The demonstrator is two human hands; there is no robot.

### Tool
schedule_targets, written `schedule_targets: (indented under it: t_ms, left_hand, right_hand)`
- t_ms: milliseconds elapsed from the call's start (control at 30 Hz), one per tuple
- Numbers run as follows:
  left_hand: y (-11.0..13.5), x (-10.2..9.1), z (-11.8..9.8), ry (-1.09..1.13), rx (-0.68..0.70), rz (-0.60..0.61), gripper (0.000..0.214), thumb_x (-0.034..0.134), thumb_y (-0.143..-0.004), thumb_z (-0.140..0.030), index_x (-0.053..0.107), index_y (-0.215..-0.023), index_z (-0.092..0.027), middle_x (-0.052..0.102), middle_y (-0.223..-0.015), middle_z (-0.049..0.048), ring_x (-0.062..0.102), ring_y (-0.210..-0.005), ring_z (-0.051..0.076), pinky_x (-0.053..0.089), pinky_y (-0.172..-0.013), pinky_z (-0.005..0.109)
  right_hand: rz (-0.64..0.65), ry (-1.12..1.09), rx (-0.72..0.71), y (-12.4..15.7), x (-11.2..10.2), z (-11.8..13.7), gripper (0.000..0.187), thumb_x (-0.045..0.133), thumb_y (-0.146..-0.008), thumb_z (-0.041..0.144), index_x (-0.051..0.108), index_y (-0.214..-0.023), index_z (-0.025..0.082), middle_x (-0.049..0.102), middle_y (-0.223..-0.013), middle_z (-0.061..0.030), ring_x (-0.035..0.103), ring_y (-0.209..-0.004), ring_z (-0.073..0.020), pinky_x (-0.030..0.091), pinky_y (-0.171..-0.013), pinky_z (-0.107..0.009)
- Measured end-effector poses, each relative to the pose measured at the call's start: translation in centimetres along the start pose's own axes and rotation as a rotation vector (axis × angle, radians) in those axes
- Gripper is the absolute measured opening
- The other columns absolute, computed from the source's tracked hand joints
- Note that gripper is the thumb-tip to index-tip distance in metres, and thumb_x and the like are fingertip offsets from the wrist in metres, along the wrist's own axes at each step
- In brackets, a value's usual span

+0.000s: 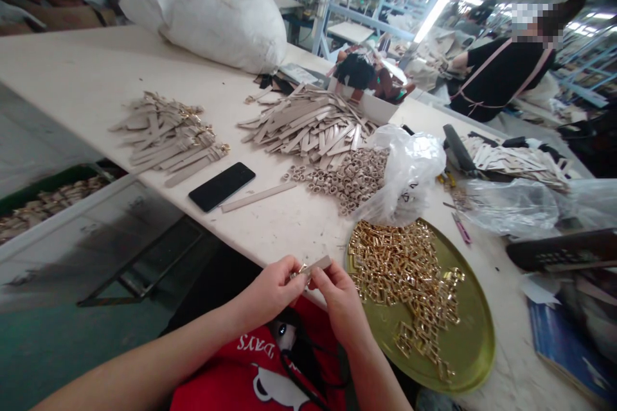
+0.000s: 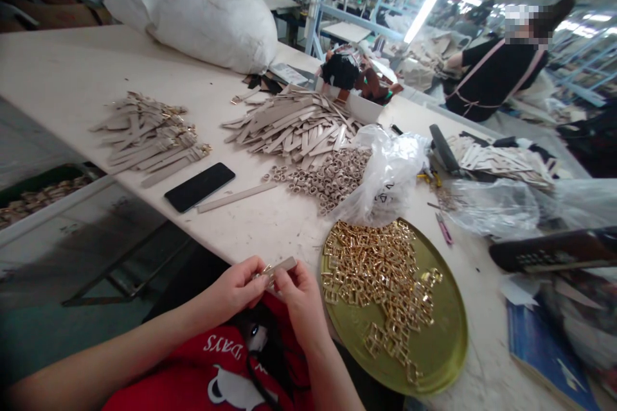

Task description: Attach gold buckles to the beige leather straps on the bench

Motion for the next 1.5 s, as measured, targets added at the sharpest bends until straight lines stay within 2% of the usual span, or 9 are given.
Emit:
schedule_targets:
  t_ms: [167, 333, 533, 700, 867, 1067, 1133, 1333, 1500]
  left_hand:
    - [0.3, 0.0, 0.2, -0.018, -0.017, 0.021, 0.018, 0.040, -0.078, -0.032, 0.044, -0.069, -0.017, 0.043, -0.047, -0.0074, 0.034, -0.041, 0.007, 0.024, -0.040, 0.018]
    - [0.4, 0.1, -0.1, -0.034, 0.007, 0.003, 0.015, 0.041, -0.078, -0.030, 0.045, -0.069, -0.017, 0.043, -0.046, -0.0076, 0.034, -0.041, 0.007, 0.024, -0.042, 0.018]
    - [0.9, 0.0, -0.3, -0.097, 0.037, -0.047, 0.016, 0.040, -0.077, -0.029, 0.045, -0.067, -0.017, 0.043, -0.048, -0.0068, 0.036, -0.045, 0.008, 0.025, -0.044, 0.019]
    - [1.0, -0.6, -0.2, -0.188, 0.050, -0.098, 0.013, 0.041, -0.078, -0.027, 0.045, -0.069, -0.018, 0.047, -0.052, -0.0059, 0.041, -0.050, 0.009, 0.027, -0.046, 0.019]
    - [-0.4, -1.1, 0.1, -0.155, 0.055, 0.010, 0.026, 0.047, -0.078, -0.043, 0.042, -0.068, -0.019, 0.042, -0.046, -0.0077, 0.038, -0.043, 0.009, 0.024, -0.041, 0.019]
    - [-3.4, -1.9, 0.3, 0.043, 0.059, 0.090, 0.028, 0.050, -0.076, -0.044, 0.043, -0.084, -0.018, 0.056, -0.062, -0.0044, 0.048, -0.046, 0.009, 0.034, -0.045, 0.019]
    - [-4.4, -1.9, 0.3, 0.040, 0.070, 0.100, 0.028, 0.047, -0.078, -0.044, 0.046, -0.089, -0.018, 0.056, -0.063, -0.0042, 0.046, -0.045, 0.008, 0.034, -0.045, 0.018]
    - [-6.7, -3.0, 0.5, -0.005, 0.032, -0.042, 0.024, 0.044, -0.079, -0.041, 0.050, -0.078, -0.018, 0.052, -0.052, -0.0060, 0.035, -0.039, 0.007, 0.026, -0.041, 0.017]
    - [-7.0, -3.1, 0.6, 0.038, 0.024, -0.040, 0.022, 0.045, -0.079, -0.039, 0.048, -0.075, -0.018, 0.051, -0.050, -0.0067, 0.033, -0.037, 0.006, 0.025, -0.040, 0.017]
  right_hand:
    - [0.083, -0.277, 0.094, 0.3, 1.3, -0.7, 0.017, 0.056, -0.076, 0.035, 0.057, -0.082, 0.018, 0.061, -0.074, 0.0006, 0.055, -0.068, -0.0135, 0.044, -0.068, -0.027]
    - [-0.147, 0.105, -0.157, 0.9, -0.2, 0.8, 0.017, 0.054, -0.078, 0.034, 0.055, -0.073, 0.017, 0.056, -0.066, 0.0015, 0.050, -0.063, -0.0126, 0.042, -0.062, -0.025]
    - [-0.158, 0.324, -0.246, 1.6, -0.2, 1.6, 0.014, 0.050, -0.080, 0.030, 0.054, -0.075, 0.018, 0.056, -0.067, 0.0001, 0.051, -0.062, -0.0139, 0.042, -0.059, -0.026]
    - [-0.234, 0.578, -0.516, 2.4, 0.0, 3.3, 0.005, 0.054, -0.076, 0.023, 0.056, -0.072, 0.020, 0.058, -0.074, -0.0025, 0.053, -0.073, -0.0167, 0.041, -0.069, -0.029]
    - [-0.114, 0.433, -0.264, 0.1, -0.2, 2.0, 0.008, 0.055, -0.076, 0.025, 0.054, -0.071, 0.019, 0.053, -0.062, 0.0026, 0.049, -0.059, -0.0127, 0.038, -0.056, -0.023]
    - [0.167, 0.396, -0.185, -3.2, 0.1, 2.3, 0.025, 0.045, -0.083, 0.035, 0.057, -0.069, 0.017, 0.056, -0.063, 0.0009, 0.050, -0.062, -0.0127, 0.038, -0.058, -0.023]
    - [0.144, 0.534, -0.228, -5.4, -1.1, 3.1, 0.032, 0.038, -0.086, 0.037, 0.058, -0.070, 0.017, 0.055, -0.061, 0.0004, 0.050, -0.060, -0.0130, 0.037, -0.056, -0.023]
    - [-0.366, 1.499, -0.445, -13.3, -5.0, 7.3, 0.018, 0.050, -0.080, 0.025, 0.062, -0.072, 0.015, 0.060, -0.078, -0.0108, 0.053, -0.074, -0.0207, 0.033, -0.065, -0.031]
    - [-0.360, 1.695, -0.421, -15.5, -4.4, 7.0, 0.012, 0.052, -0.077, 0.019, 0.063, -0.073, 0.014, 0.061, -0.080, -0.0123, 0.054, -0.077, -0.0231, 0.032, -0.067, -0.034]
Point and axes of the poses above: each hand's wrist, its own y-axis away from the middle knuckle, its own x-axis out of the palm, z = x × y, the point moved 7 cm from there along -y, towards the middle knuckle
